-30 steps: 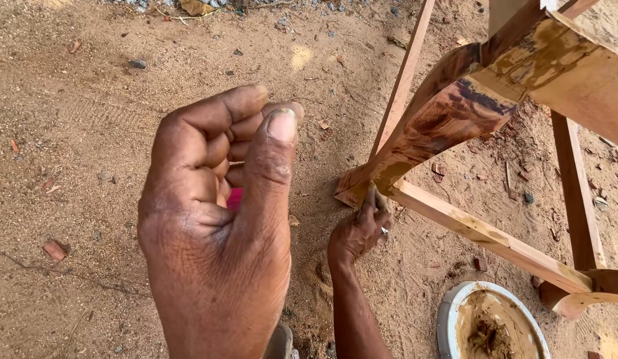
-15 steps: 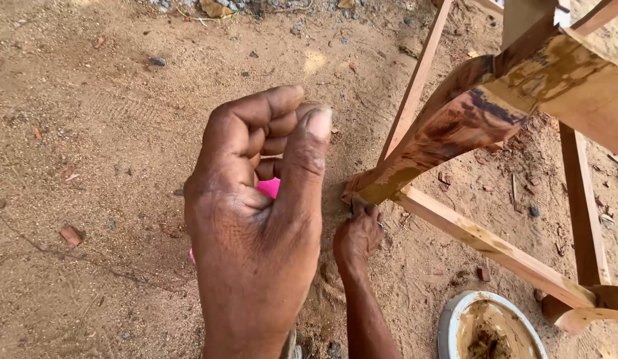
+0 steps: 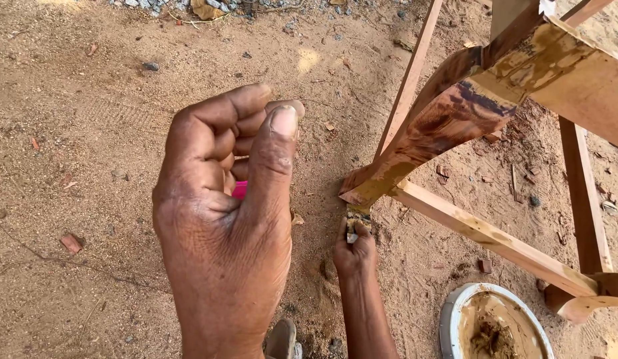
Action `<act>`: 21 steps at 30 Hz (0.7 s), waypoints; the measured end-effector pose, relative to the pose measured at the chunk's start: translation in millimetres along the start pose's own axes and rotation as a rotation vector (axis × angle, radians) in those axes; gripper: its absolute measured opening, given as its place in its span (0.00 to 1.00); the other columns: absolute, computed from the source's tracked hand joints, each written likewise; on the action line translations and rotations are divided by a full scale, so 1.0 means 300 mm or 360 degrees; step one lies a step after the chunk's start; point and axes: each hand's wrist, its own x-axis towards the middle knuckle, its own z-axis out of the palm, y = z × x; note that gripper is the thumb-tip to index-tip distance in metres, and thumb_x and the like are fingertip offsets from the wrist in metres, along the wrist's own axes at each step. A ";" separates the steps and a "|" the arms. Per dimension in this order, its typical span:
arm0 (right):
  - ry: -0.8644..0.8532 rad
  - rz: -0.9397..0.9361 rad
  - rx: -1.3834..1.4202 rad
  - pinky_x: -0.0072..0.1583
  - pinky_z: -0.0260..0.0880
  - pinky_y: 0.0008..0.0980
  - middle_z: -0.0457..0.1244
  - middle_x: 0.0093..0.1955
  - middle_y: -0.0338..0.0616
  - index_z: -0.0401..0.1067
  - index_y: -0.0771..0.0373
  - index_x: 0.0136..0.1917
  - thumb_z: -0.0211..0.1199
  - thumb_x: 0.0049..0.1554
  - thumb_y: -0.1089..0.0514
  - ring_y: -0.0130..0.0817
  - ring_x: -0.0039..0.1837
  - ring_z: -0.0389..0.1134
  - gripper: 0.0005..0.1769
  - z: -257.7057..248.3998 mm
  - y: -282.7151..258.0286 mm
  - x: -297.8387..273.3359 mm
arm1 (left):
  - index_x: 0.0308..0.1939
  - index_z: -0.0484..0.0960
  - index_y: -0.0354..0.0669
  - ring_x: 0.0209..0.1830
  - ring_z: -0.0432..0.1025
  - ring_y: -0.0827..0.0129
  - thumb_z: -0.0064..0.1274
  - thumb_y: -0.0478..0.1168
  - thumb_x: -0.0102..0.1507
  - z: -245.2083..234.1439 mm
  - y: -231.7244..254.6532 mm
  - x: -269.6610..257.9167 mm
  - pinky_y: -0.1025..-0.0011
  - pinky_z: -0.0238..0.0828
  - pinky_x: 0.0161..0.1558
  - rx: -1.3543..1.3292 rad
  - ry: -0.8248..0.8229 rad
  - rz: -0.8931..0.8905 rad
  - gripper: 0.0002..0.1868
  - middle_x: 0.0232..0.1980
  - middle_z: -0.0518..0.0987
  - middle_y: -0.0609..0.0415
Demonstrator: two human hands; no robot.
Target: Applying wood filler paste to the leg of a wooden table frame using a small manual scraper.
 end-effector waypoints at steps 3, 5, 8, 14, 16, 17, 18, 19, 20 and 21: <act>0.0044 -0.0038 0.0130 0.55 0.79 0.33 0.66 0.58 0.65 0.74 0.76 0.55 0.57 0.65 0.67 0.47 0.54 0.73 0.10 0.049 0.017 0.016 | 0.53 0.77 0.39 0.42 0.81 0.78 0.54 0.43 0.68 0.005 0.008 0.004 0.79 0.83 0.39 -0.0030 -0.0008 -0.0007 0.14 0.44 0.84 0.54; 0.0069 -0.0099 0.0156 0.54 0.80 0.33 0.66 0.58 0.64 0.74 0.76 0.54 0.57 0.65 0.67 0.47 0.53 0.73 0.10 0.074 0.026 0.033 | 0.53 0.77 0.39 0.41 0.81 0.78 0.53 0.43 0.68 0.007 0.009 0.005 0.79 0.82 0.38 -0.0049 -0.0015 -0.0032 0.14 0.44 0.85 0.54; 0.0007 -0.0156 0.0088 0.53 0.79 0.33 0.65 0.58 0.63 0.74 0.75 0.54 0.56 0.65 0.66 0.47 0.52 0.72 0.09 0.105 0.037 0.054 | 0.52 0.77 0.38 0.41 0.81 0.77 0.53 0.42 0.68 0.007 0.006 0.007 0.78 0.83 0.38 -0.0054 -0.0040 -0.0018 0.13 0.44 0.85 0.52; -0.0212 -0.0334 -0.0100 0.48 0.75 0.34 0.65 0.55 0.61 0.71 0.72 0.54 0.54 0.66 0.65 0.44 0.50 0.68 0.09 0.199 0.045 0.076 | 0.52 0.75 0.36 0.50 0.83 0.73 0.51 0.39 0.69 0.008 0.006 0.016 0.74 0.85 0.48 -0.0055 -0.0091 0.0006 0.11 0.47 0.86 0.48; -0.0312 -0.0424 -0.0209 0.46 0.73 0.35 0.65 0.54 0.59 0.70 0.70 0.54 0.53 0.66 0.64 0.43 0.49 0.65 0.08 0.219 0.045 0.083 | 0.53 0.74 0.35 0.51 0.83 0.71 0.50 0.38 0.69 0.005 0.007 0.015 0.72 0.84 0.51 -0.0072 -0.0098 -0.0006 0.11 0.48 0.86 0.47; -0.0311 -0.0427 -0.0202 0.46 0.73 0.35 0.65 0.54 0.59 0.70 0.70 0.54 0.53 0.66 0.64 0.43 0.49 0.65 0.08 0.224 0.047 0.085 | 0.53 0.74 0.35 0.51 0.83 0.71 0.50 0.38 0.69 0.005 0.007 0.014 0.72 0.84 0.51 -0.0075 -0.0106 -0.0004 0.11 0.48 0.86 0.47; -0.0361 -0.0467 -0.0260 0.45 0.72 0.35 0.64 0.53 0.59 0.70 0.70 0.54 0.52 0.66 0.64 0.42 0.49 0.64 0.08 0.232 0.053 0.087 | 0.54 0.73 0.35 0.51 0.83 0.71 0.50 0.37 0.70 0.004 0.009 0.013 0.72 0.84 0.52 -0.0063 -0.0101 -0.0024 0.11 0.48 0.86 0.46; -0.0411 -0.0507 -0.0319 0.44 0.72 0.35 0.64 0.53 0.58 0.69 0.69 0.54 0.51 0.66 0.64 0.42 0.48 0.63 0.08 0.240 0.059 0.088 | 0.54 0.73 0.34 0.50 0.82 0.71 0.50 0.37 0.70 0.002 0.012 0.013 0.72 0.85 0.52 -0.0051 -0.0096 -0.0044 0.12 0.49 0.86 0.46; -0.0416 -0.0508 -0.0310 0.44 0.72 0.35 0.64 0.53 0.58 0.69 0.69 0.54 0.51 0.66 0.64 0.42 0.48 0.63 0.08 0.249 0.066 0.087 | 0.54 0.73 0.34 0.50 0.82 0.71 0.50 0.37 0.70 0.003 0.014 0.016 0.72 0.85 0.52 -0.0054 -0.0102 -0.0036 0.12 0.49 0.86 0.46; -0.0470 -0.0551 -0.0364 0.43 0.71 0.35 0.64 0.52 0.57 0.69 0.68 0.54 0.51 0.66 0.64 0.41 0.48 0.62 0.08 0.258 0.072 0.087 | 0.54 0.73 0.34 0.50 0.82 0.71 0.50 0.37 0.69 0.004 0.016 0.018 0.72 0.84 0.51 -0.0052 -0.0084 -0.0063 0.12 0.49 0.86 0.46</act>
